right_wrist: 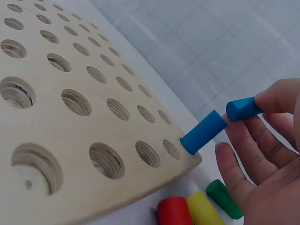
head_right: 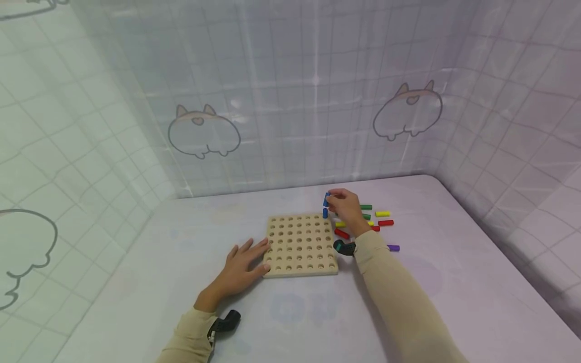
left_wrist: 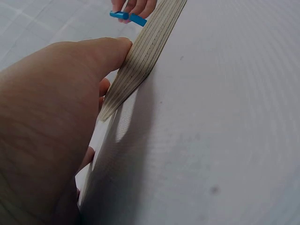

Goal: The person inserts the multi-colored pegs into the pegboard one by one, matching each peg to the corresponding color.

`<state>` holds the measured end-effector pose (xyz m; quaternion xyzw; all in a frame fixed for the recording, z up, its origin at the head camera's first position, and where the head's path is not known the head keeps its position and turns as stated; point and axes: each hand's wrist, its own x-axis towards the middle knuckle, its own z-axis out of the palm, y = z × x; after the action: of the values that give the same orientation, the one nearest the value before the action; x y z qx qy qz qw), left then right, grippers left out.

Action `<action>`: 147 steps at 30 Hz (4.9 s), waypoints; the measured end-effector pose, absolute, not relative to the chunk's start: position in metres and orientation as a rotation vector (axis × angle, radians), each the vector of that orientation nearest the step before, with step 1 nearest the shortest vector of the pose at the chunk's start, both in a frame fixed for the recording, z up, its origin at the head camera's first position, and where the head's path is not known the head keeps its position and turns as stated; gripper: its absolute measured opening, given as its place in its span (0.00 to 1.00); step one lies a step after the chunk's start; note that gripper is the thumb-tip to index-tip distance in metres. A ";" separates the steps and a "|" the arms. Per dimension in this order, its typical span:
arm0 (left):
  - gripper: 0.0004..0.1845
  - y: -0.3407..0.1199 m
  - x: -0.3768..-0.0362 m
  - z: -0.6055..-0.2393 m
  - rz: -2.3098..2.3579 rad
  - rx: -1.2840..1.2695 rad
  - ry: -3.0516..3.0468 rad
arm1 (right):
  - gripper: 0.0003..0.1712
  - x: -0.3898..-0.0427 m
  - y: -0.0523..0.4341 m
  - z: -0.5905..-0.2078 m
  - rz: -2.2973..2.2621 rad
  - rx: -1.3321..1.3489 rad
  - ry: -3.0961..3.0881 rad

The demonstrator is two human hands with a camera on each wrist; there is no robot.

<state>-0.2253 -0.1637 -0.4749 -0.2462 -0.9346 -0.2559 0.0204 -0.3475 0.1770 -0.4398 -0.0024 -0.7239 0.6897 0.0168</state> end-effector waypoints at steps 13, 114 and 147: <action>0.34 -0.163 -0.220 -0.473 -0.793 -0.751 -2.890 | 0.20 -0.351 0.166 -0.444 2.192 0.092 -2.259; 0.34 -0.166 -0.219 -0.468 -0.782 -0.784 -2.893 | 0.12 -0.350 0.168 -0.452 1.639 0.393 -2.681; 0.33 -0.163 -0.221 -0.466 -0.778 -0.784 -2.894 | 0.08 -0.350 0.170 -0.448 1.612 0.435 -2.661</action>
<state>-0.2211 -0.1633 -0.4663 -0.2531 -0.9340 -0.2511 0.0218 -0.3496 0.1701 -0.4477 0.1385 -0.8470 0.5132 0.0000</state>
